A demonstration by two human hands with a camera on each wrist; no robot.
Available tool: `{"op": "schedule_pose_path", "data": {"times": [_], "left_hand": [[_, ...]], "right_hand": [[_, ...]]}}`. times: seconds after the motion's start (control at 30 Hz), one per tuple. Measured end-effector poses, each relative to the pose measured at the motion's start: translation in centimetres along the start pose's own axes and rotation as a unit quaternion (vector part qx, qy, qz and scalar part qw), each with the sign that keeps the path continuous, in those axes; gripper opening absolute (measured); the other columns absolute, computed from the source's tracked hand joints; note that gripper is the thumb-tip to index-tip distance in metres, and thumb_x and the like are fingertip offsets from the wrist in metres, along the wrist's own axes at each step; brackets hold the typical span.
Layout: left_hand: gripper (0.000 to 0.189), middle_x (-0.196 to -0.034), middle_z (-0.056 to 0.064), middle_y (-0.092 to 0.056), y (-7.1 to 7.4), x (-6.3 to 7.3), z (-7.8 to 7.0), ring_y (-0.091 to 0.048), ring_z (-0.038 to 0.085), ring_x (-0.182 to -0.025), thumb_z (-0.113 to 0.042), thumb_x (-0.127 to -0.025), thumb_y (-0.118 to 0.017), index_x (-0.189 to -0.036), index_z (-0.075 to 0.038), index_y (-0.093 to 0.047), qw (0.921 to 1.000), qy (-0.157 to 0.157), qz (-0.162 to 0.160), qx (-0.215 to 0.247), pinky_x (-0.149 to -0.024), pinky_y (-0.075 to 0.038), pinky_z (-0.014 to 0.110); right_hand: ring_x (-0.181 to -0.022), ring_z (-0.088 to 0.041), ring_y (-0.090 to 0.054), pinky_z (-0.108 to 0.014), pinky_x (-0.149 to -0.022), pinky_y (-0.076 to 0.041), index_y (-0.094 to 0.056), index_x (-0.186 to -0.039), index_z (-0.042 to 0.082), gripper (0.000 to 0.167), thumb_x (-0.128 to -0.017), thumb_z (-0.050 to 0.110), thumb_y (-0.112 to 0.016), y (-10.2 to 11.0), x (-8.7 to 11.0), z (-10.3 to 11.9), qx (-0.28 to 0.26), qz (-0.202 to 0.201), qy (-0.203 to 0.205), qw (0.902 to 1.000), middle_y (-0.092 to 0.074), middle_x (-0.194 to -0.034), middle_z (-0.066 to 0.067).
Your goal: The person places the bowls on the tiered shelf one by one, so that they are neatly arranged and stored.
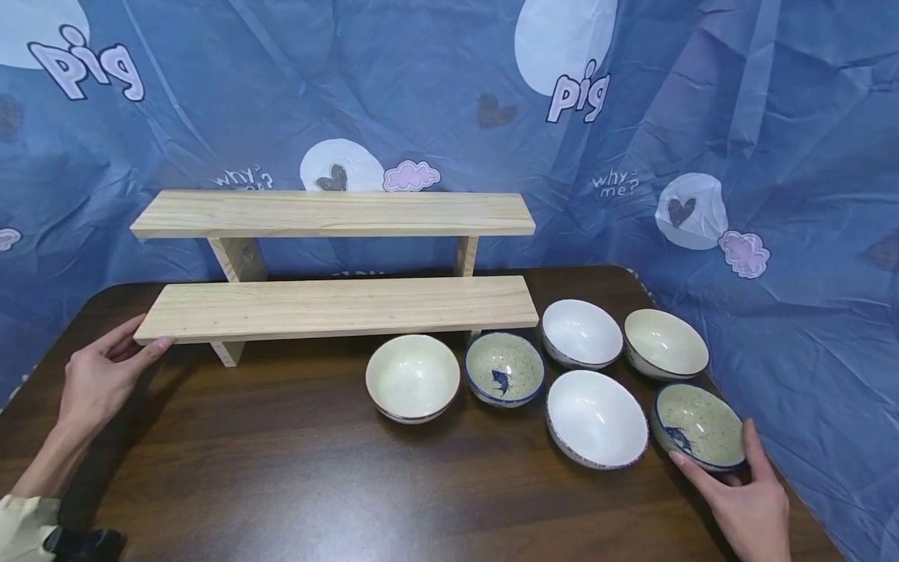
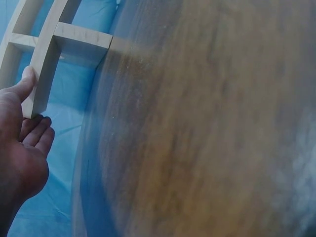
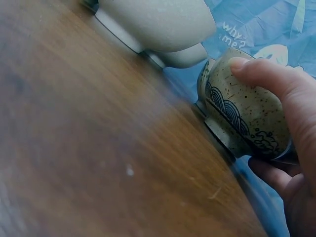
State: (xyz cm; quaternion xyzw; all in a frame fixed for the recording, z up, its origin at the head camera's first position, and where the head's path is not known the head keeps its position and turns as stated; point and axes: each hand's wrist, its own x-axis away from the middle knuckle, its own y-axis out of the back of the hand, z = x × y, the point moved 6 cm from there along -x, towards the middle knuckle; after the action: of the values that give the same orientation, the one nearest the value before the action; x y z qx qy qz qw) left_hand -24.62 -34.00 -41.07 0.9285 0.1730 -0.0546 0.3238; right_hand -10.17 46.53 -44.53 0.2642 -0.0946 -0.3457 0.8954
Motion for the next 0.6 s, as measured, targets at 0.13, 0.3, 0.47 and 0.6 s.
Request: {"op": "schedule_pose_path", "data": {"times": [0.13, 0.3, 0.47, 0.6], "left_hand": [[0.071, -0.144, 0.029, -0.053, 0.0, 0.0, -0.1, -0.056, 0.031, -0.129, -0.039, -0.097, -0.074, -0.152, 0.0, -0.05, 1.0, -0.006, -0.002, 0.003, -0.075, -0.039, 0.0], [0.071, -0.143, 0.03, -0.053, 0.0, 0.0, -0.1, -0.055, 0.039, -0.129, -0.039, -0.097, -0.074, -0.151, 0.0, -0.051, 1.0, -0.009, -0.003, -0.002, -0.075, -0.039, 0.0], [0.07, -0.14, 0.029, -0.056, 0.1, 0.0, -0.2, -0.06, 0.026, -0.124, -0.039, -0.097, -0.075, -0.15, -0.001, -0.052, 0.9999, -0.008, -0.008, -0.009, -0.073, -0.038, 0.001], [0.07, -0.14, 0.029, -0.056, 0.1, 0.1, -0.3, -0.061, 0.024, -0.122, -0.039, -0.097, -0.074, -0.15, -0.001, -0.052, 0.9999, -0.009, -0.008, -0.01, -0.072, -0.038, 0.001]], "right_hand": [[-0.149, -0.015, -0.023, -0.011, -0.103, -0.029, -0.015, -0.165, 0.025, 0.106, -0.087, 0.016, -0.086, 0.0, 0.1, -0.1, -0.019, -0.006, -0.014, 0.9997, -0.013, -0.17, 0.0], [-0.149, -0.013, -0.024, -0.013, -0.104, -0.031, -0.021, -0.165, 0.025, 0.106, -0.084, 0.003, -0.085, 0.3, 0.3, -0.1, -0.099, -0.024, -0.025, 0.9945, -0.016, -0.17, 0.001], [-0.149, -0.011, -0.022, -0.013, -0.105, -0.028, -0.021, -0.165, 0.026, 0.105, -0.085, 0.006, -0.085, 0.9, 0.5, 0.3, -0.075, -0.054, -0.013, 0.9957, -0.016, -0.17, 0.005], [-0.146, -0.014, -0.03, -0.011, -0.101, -0.033, -0.028, -0.163, 0.025, 0.101, -0.083, 0.0, -0.084, 1.6, 0.9, 1.0, -0.09, -0.076, 0.016, 0.993, -0.024, -0.169, 0.0]]}}
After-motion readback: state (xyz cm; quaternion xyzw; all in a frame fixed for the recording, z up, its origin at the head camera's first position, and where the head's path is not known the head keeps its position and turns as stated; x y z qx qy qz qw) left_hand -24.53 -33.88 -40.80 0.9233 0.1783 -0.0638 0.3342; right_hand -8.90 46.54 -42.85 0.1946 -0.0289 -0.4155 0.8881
